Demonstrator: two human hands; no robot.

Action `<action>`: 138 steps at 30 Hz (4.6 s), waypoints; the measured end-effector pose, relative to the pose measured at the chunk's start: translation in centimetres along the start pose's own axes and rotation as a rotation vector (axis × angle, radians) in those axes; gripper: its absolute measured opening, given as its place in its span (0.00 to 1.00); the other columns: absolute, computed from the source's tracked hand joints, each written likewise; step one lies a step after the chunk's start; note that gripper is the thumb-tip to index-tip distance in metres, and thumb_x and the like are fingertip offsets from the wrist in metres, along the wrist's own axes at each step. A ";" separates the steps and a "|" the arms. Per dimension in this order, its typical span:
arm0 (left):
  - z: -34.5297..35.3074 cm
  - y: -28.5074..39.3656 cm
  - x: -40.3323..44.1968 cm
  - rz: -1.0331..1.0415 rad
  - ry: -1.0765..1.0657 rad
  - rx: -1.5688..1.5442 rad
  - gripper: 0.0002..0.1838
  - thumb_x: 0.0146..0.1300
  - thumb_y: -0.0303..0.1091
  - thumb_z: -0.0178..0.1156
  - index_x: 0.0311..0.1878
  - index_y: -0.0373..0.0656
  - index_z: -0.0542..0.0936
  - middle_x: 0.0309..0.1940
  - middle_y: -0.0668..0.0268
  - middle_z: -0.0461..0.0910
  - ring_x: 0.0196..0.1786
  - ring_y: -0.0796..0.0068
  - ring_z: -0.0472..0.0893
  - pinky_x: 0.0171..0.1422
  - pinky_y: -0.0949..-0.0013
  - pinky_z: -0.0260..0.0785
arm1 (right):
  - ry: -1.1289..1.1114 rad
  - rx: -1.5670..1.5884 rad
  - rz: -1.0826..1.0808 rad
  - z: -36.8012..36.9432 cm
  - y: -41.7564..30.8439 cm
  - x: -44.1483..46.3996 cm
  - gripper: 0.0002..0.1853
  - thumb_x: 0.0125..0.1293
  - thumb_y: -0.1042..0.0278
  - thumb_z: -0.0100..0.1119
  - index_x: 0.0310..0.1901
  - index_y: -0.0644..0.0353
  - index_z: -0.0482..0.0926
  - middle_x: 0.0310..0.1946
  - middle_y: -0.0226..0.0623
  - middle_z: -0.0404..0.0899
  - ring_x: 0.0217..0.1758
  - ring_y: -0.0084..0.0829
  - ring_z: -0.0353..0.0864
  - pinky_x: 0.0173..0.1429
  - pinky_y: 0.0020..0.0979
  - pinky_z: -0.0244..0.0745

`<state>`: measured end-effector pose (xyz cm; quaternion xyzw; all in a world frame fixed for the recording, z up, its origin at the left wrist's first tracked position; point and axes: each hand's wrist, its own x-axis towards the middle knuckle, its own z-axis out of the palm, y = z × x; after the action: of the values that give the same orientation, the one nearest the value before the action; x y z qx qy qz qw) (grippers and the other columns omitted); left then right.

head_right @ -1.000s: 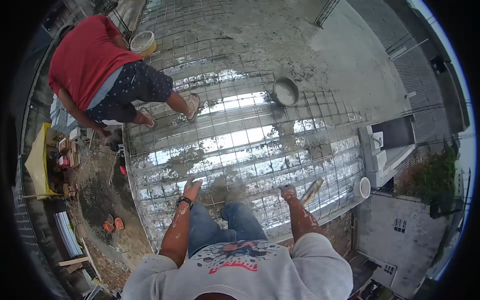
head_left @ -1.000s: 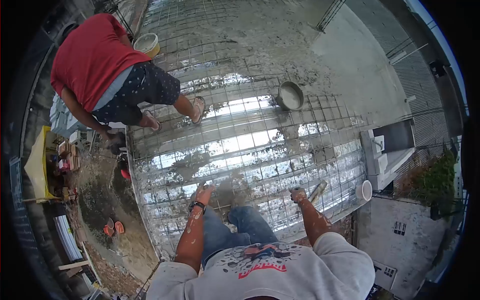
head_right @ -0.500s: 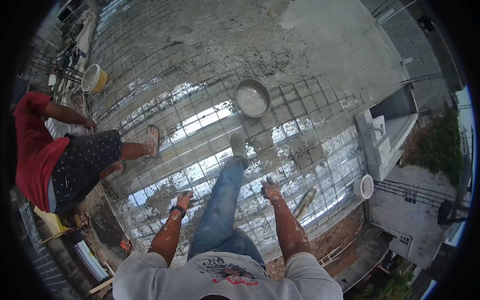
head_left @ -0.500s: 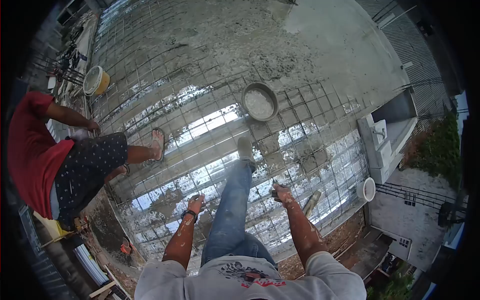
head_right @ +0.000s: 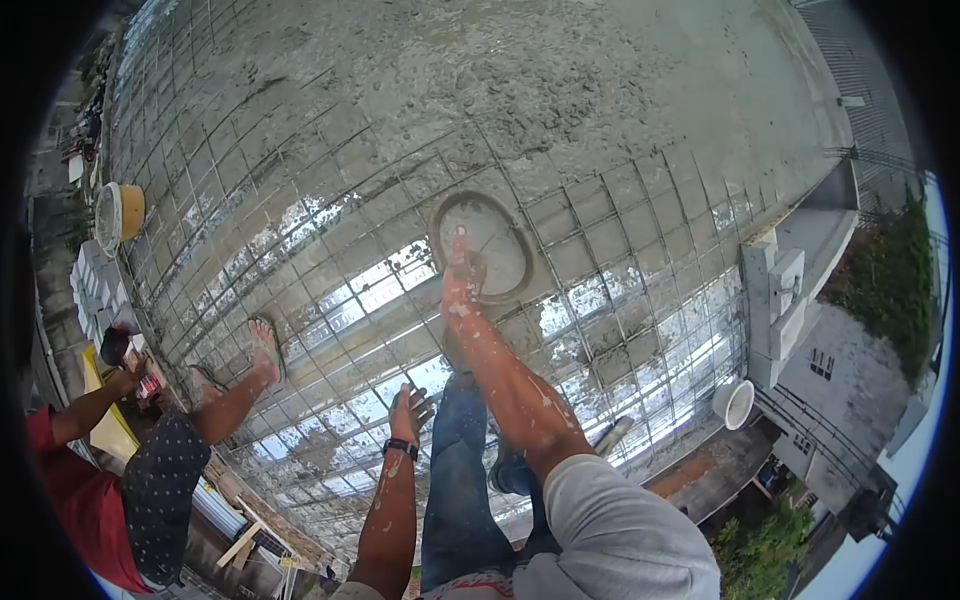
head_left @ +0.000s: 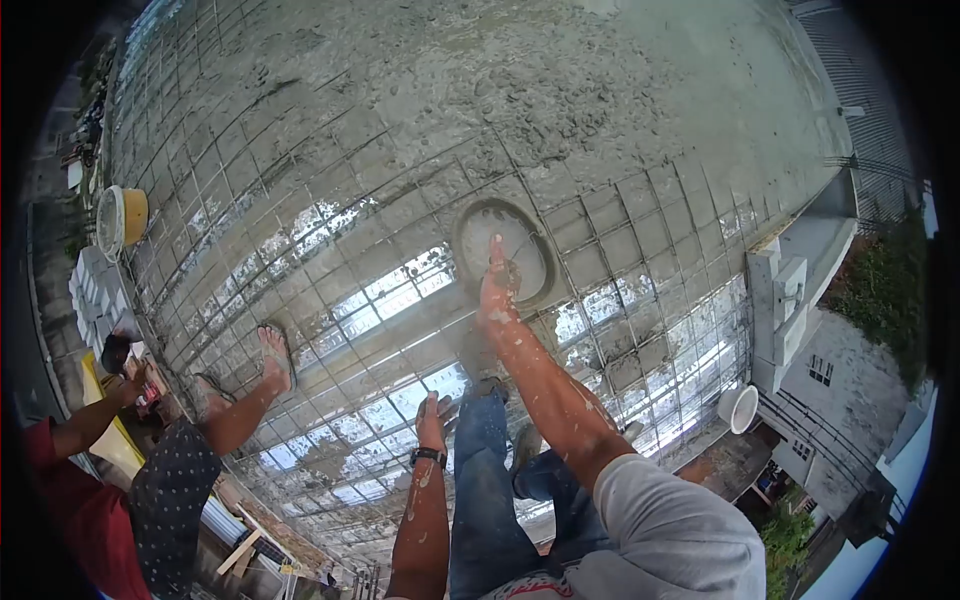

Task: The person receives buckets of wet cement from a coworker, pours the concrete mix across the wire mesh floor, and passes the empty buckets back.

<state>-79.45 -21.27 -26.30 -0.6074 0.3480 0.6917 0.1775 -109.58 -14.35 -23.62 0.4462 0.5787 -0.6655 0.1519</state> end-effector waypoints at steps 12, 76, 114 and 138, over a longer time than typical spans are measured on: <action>27.5 -0.2 18.9 -0.012 -0.419 -0.635 0.34 0.66 0.63 0.45 0.65 0.47 0.66 0.61 0.57 0.70 0.61 0.53 0.72 0.63 0.48 0.66 | -0.605 -0.223 0.438 -22.1 -27.3 11.3 0.17 0.68 0.47 0.56 0.33 0.55 0.76 0.16 0.16 0.55 0.18 0.16 0.52 0.26 0.24 0.53; -11.3 -24.8 8.5 -0.243 0.824 -1.048 0.40 0.56 0.34 0.67 0.70 0.50 0.57 0.50 0.59 0.75 0.47 0.57 0.78 0.41 0.55 0.76 | -1.742 -0.766 -0.507 31.6 12.2 -19.1 0.37 0.64 0.50 0.61 0.65 0.68 0.62 0.58 0.49 0.71 0.60 0.41 0.72 0.66 0.39 0.65; 59.8 -14.0 27.4 0.046 -0.255 -0.567 0.36 0.68 0.64 0.43 0.66 0.45 0.67 0.60 0.59 0.72 0.62 0.59 0.71 0.64 0.51 0.65 | -0.752 -0.640 -0.283 -48.5 -35.9 35.5 0.27 0.57 0.57 0.71 0.52 0.68 0.75 0.20 0.25 0.65 0.26 0.16 0.67 0.31 0.24 0.65; 67.4 0.3 1.7 0.407 -0.444 0.035 0.45 0.53 0.44 0.72 0.70 0.39 0.60 0.64 0.59 0.69 0.64 0.66 0.70 0.69 0.65 0.60 | -0.359 -0.040 0.078 -53.5 -38.1 38.7 0.26 0.61 0.58 0.66 0.55 0.66 0.73 0.53 0.44 0.76 0.55 0.38 0.76 0.60 0.40 0.71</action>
<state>-128.27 25.23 -26.50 -0.3559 0.4270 0.8229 0.1176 -136.07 57.12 -25.59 0.3391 0.5378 -0.7164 0.2872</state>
